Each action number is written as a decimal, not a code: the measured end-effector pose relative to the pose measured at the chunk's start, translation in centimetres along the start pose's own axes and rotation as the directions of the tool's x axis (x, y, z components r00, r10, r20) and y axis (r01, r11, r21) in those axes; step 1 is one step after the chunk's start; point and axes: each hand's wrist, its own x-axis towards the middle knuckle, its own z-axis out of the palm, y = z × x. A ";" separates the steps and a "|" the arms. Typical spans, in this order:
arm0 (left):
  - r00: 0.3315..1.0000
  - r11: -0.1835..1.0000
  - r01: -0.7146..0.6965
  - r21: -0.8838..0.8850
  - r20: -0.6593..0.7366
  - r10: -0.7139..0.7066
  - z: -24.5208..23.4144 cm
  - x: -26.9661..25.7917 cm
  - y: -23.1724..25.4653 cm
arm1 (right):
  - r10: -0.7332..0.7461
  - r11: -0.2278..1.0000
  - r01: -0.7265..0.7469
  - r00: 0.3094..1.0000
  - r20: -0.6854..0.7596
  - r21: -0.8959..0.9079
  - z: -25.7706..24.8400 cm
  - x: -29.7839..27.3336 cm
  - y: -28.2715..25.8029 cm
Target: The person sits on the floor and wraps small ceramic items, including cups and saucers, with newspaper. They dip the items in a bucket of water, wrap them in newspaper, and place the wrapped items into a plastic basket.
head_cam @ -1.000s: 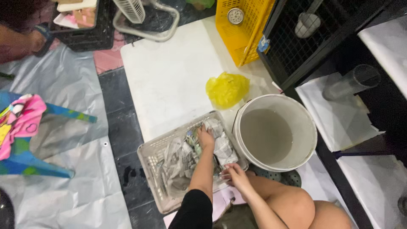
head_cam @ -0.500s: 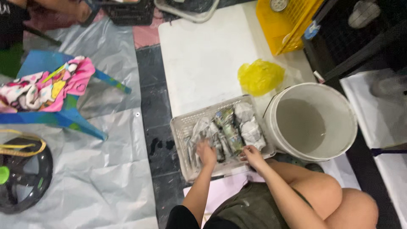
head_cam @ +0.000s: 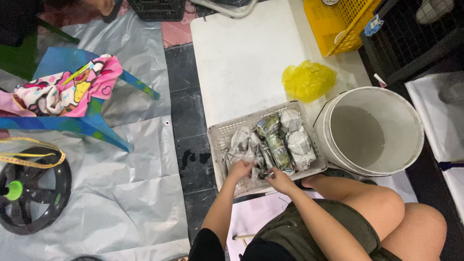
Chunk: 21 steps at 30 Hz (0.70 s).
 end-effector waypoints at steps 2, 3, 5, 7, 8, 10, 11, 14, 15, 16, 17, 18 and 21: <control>0.961 0.987 -0.003 -0.160 -0.275 -0.042 -0.3 1.0 0.2 | -0.002 1.000 0.002 0.999 -0.046 -0.001 -0.5 -0.6 0.8; 0.913 0.971 -0.020 -0.238 -0.401 -0.079 -0.3 1.2 0.1 | 0.002 1.000 -0.001 0.999 -0.042 0.012 -0.6 -0.8 1.2; 0.695 0.982 0.005 0.191 -0.707 0.134 -0.7 1.3 -0.5 | 0.007 0.999 -0.005 0.999 -0.038 0.033 -1.2 -1.0 1.9; 0.534 0.924 0.050 0.378 -0.793 0.295 -0.7 1.3 -0.7 | -0.012 0.995 0.016 0.999 -0.039 0.097 -1.6 -1.4 2.4; 0.514 0.928 0.025 0.372 -0.801 0.307 -0.7 1.4 -0.6 | -0.020 0.991 0.025 0.999 -0.038 0.133 -1.6 -1.4 2.5; 0.596 0.992 0.124 -0.016 -0.798 -0.087 -0.9 2.3 0.0 | 0.029 0.988 -0.026 0.999 -0.018 0.155 -1.6 -1.9 2.8; 0.633 0.884 0.284 -0.371 -0.619 -0.464 -1.1 3.0 0.5 | 0.052 0.985 -0.050 0.999 -0.010 0.166 -1.8 -1.7 2.9; 0.769 0.834 0.539 -0.118 -0.334 -0.545 -0.6 3.9 1.0 | 0.081 0.957 -0.090 0.996 0.042 0.275 -1.8 -1.4 3.1; 0.846 0.850 0.502 0.161 -0.293 -0.445 -0.5 4.0 0.9 | 0.091 0.962 -0.098 0.995 0.037 0.255 -1.7 -1.2 3.1; 0.860 0.856 0.481 0.190 -0.294 -0.418 -0.4 4.1 0.7 | 0.100 0.967 -0.105 0.994 0.035 0.233 -1.5 -1.1 3.0; 0.873 0.861 0.459 0.219 -0.293 -0.391 -0.4 4.1 0.6 | 0.108 0.971 -0.112 0.994 0.032 0.212 -1.3 -1.0 2.9; 0.885 0.864 0.438 0.248 -0.289 -0.366 -0.1 3.9 0.4 | 0.092 0.969 -0.098 0.995 0.040 0.226 -1.2 -1.0 2.9; 0.904 0.931 0.315 0.186 -0.357 -0.234 -0.2 3.3 0.5 | 0.051 0.973 -0.061 0.997 0.051 0.223 -1.2 -0.4 2.8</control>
